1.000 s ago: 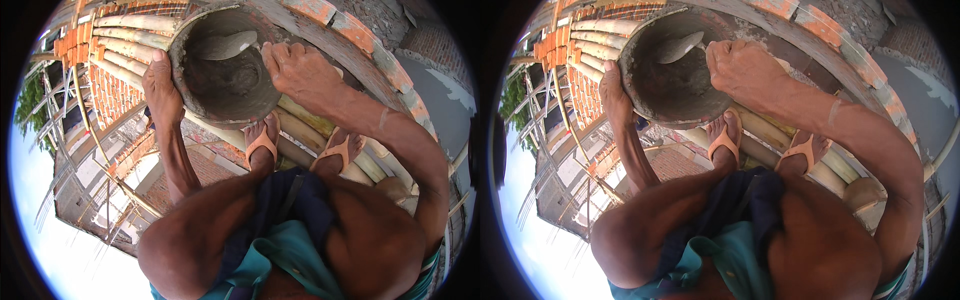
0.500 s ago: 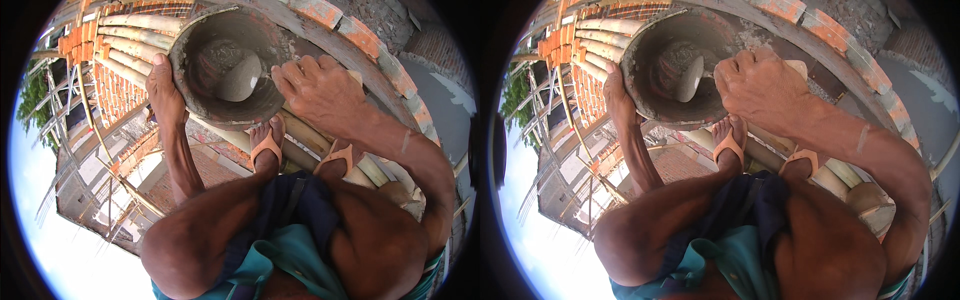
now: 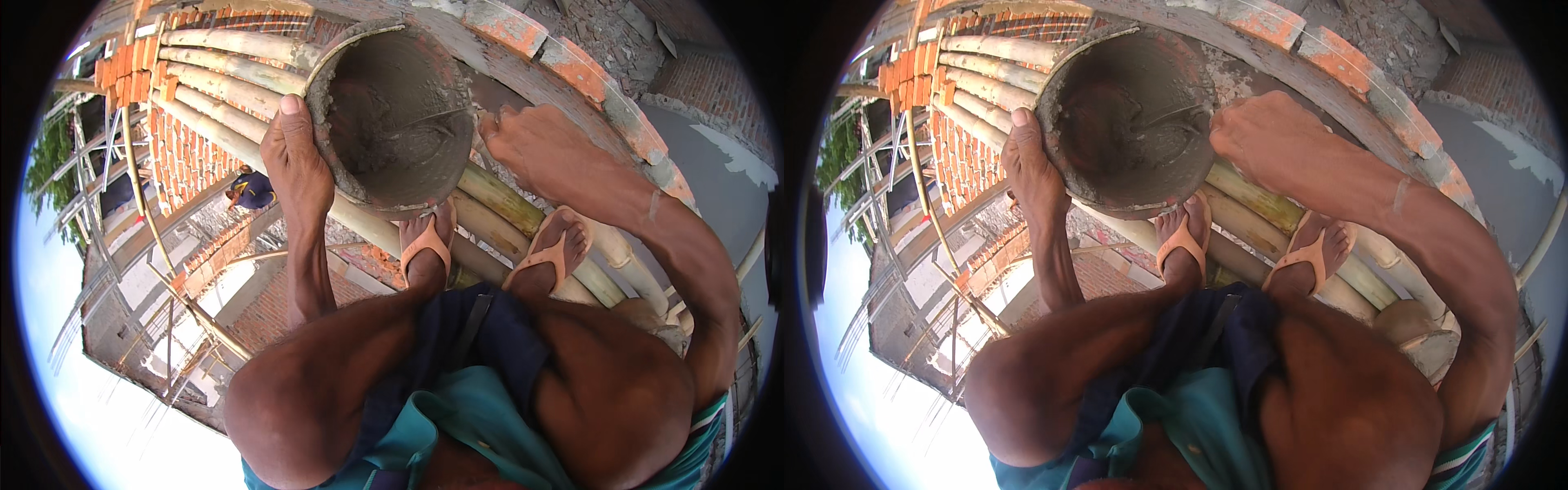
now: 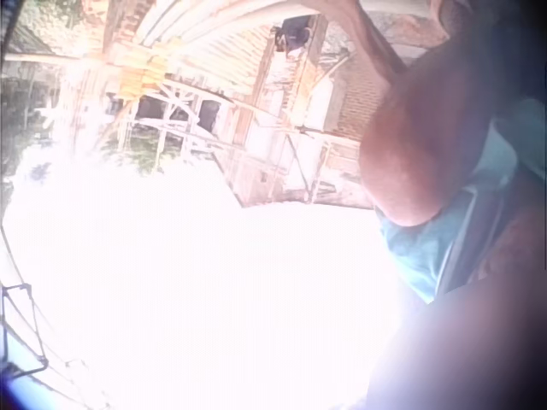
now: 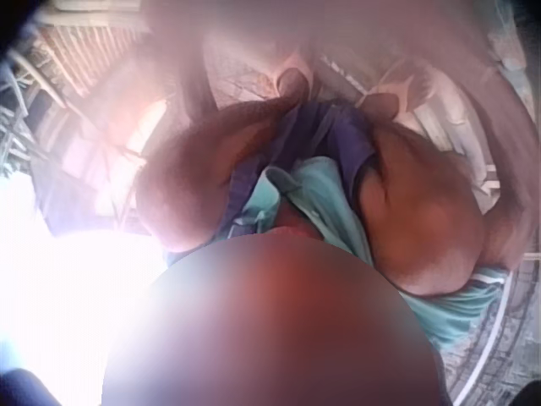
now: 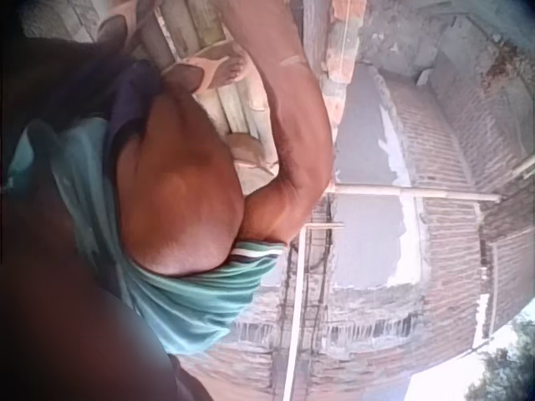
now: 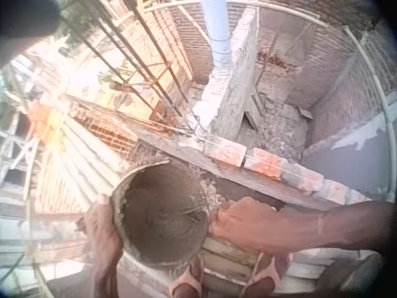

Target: The person scoops mortar from a basin with a trowel and applies it to a brick wall under construction. They place bricks onto the mortar bed, tap them into position, and continue the process along the wall.

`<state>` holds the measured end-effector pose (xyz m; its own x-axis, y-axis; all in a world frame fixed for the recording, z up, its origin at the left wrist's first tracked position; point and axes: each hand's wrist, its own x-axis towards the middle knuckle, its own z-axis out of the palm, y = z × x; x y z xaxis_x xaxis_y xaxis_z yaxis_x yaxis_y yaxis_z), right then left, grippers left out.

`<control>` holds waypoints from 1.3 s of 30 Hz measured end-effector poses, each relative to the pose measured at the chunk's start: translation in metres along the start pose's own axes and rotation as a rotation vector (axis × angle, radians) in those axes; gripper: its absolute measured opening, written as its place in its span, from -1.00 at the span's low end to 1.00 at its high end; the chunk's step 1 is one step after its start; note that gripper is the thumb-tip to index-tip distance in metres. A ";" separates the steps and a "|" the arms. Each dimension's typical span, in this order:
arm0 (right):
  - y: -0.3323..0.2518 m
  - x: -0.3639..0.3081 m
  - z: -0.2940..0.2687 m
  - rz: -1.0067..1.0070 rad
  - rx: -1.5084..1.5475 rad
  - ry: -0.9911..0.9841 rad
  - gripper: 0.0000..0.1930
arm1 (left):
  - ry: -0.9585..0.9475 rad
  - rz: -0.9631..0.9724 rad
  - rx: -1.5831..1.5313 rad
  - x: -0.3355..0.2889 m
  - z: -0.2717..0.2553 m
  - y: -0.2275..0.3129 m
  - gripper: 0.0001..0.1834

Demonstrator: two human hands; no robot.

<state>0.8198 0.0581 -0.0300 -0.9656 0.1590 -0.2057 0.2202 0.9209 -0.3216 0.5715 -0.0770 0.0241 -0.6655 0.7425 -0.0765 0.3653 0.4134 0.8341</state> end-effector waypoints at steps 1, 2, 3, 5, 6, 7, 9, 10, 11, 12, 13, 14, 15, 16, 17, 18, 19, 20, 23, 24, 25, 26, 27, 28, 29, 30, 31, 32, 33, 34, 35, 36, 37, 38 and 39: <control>0.000 0.000 -0.007 0.014 0.031 0.008 -0.81 | -0.006 -0.008 -0.019 0.000 0.001 0.001 -0.39; 0.000 0.001 -0.013 0.006 0.050 0.103 -0.86 | -0.012 -0.017 -0.038 0.000 0.002 0.002 -0.39; -0.002 0.003 -0.016 -0.004 0.055 0.217 -0.84 | -0.012 -0.017 -0.058 -0.001 0.004 0.002 -0.39; -0.009 0.010 -0.015 0.046 -0.007 0.309 -0.82 | -0.025 0.012 -0.084 -0.003 0.005 0.002 -0.40; -0.017 0.017 -0.010 0.112 -0.077 0.290 -0.81 | -0.016 0.020 -0.051 -0.004 0.005 0.002 -0.41; -0.019 0.019 -0.007 0.136 -0.135 0.309 -0.80 | -0.008 0.037 -0.025 -0.005 0.005 0.002 -0.42; -0.024 0.018 -0.002 0.083 -0.178 0.206 -0.78 | 0.024 0.035 -0.054 -0.005 0.005 0.001 -0.43; -0.025 0.017 0.000 0.023 -0.165 0.083 -0.77 | 0.051 0.008 -0.109 -0.006 0.004 0.000 -0.44; -0.025 0.016 0.001 0.032 -0.136 0.166 -0.76 | 0.080 -0.020 -0.166 -0.006 0.004 0.000 -0.44; -0.024 0.014 0.001 0.037 -0.100 0.163 -0.76 | 0.047 -0.006 -0.111 -0.006 0.003 -0.001 -0.44; -0.023 0.013 0.000 0.110 -0.098 0.126 -0.75 | 0.014 0.010 -0.060 -0.006 0.001 -0.003 -0.45; -0.022 0.014 -0.001 0.062 -0.093 0.221 -0.74 | -0.019 0.030 -0.011 -0.005 0.000 -0.004 -0.45; -0.021 0.014 0.000 0.084 -0.117 0.285 -0.72 | -0.016 0.006 -0.023 -0.004 -0.001 -0.006 -0.46; -0.022 0.016 0.000 0.087 -0.151 0.427 -0.71 | -0.015 -0.016 -0.032 -0.004 -0.002 -0.008 -0.46; -0.022 0.015 0.000 0.068 -0.150 0.294 -0.71 | -0.029 -0.024 -0.042 -0.002 -0.004 -0.009 -0.46; -0.025 0.016 0.001 0.031 -0.160 0.244 -0.70 | -0.001 -0.039 -0.075 0.003 -0.007 -0.010 -0.44; -0.027 0.015 0.002 -0.033 -0.133 0.118 -0.70 | 0.012 -0.051 -0.109 0.006 -0.010 -0.010 -0.42; -0.030 0.014 0.002 0.009 -0.110 0.190 -0.69 | 0.028 -0.067 -0.142 0.008 -0.014 -0.011 -0.38; -0.035 0.015 0.003 0.055 -0.059 0.237 -0.66 | 0.013 -0.098 -0.161 0.008 -0.016 -0.011 -0.39; -0.036 0.016 0.003 0.065 -0.094 0.292 -0.64 | -0.006 -0.087 -0.149 0.008 -0.016 -0.011 -0.39; -0.037 0.017 0.003 0.073 -0.137 0.427 -0.63 | 0.001 -0.085 -0.172 0.007 -0.013 -0.011 -0.41; -0.037 0.018 0.001 0.044 -0.123 0.284 -0.63 | 0.010 -0.081 -0.189 0.006 -0.010 -0.010 -0.43; -0.037 0.015 0.000 0.020 -0.110 0.219 -0.62 | -0.013 -0.060 -0.206 0.006 -0.008 -0.009 -0.43; -0.037 0.016 -0.001 -0.033 -0.072 0.083 -0.61 | 0.025 -0.079 -0.194 0.006 -0.006 -0.007 -0.43; -0.033 0.016 -0.003 0.010 -0.090 0.186 -0.61 | 0.041 -0.083 -0.193 0.004 -0.004 -0.006 -0.43; -0.031 0.015 -0.004 0.027 -0.085 0.214 -0.61 | 0.035 -0.035 -0.215 0.003 -0.002 -0.006 -0.43; -0.027 0.018 -0.003 0.061 -0.085 0.155 -0.61 | 0.013 -0.078 -0.147 0.004 -0.003 -0.005 -0.42; -0.023 0.017 -0.001 0.086 -0.151 0.269 -0.60 | 0.010 -0.051 -0.108 0.004 0.000 -0.005 -0.42; -0.022 0.021 0.001 0.125 -0.217 0.300 -0.59 | 0.007 -0.024 -0.068 0.003 0.001 -0.004 -0.42; -0.018 0.023 0.004 0.171 -0.296 0.418 -0.59 | 0.005 0.001 -0.023 0.002 0.002 -0.003 -0.41; -0.019 0.020 0.006 0.116 -0.297 0.274 -0.61 | 0.008 -0.023 -0.048 0.001 0.003 -0.001 -0.42; -0.018 0.021 0.008 0.070 -0.309 0.215 -0.63 | 0.010 -0.050 -0.068 0.000 0.003 0.001 -0.42; -0.016 0.018 0.007 -0.021 -0.263 0.114 -0.64 | 0.024 -0.095 -0.085 0.000 0.002 0.003 -0.42; -0.015 0.018 0.007 0.037 -0.317 0.182 -0.67 | 0.008 -0.034 -0.071 0.000 0.003 0.005 -0.43; -0.011 0.017 0.006 0.043 -0.311 0.201 -0.70 | 0.006 -0.001 -0.054 -0.001 0.004 0.005 -0.43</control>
<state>0.8020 0.0483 -0.0350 -0.9711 0.2382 -0.0174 0.2384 0.9711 -0.0138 0.5765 -0.0738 0.0265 -0.6700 0.7387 -0.0738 0.3294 0.3849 0.8622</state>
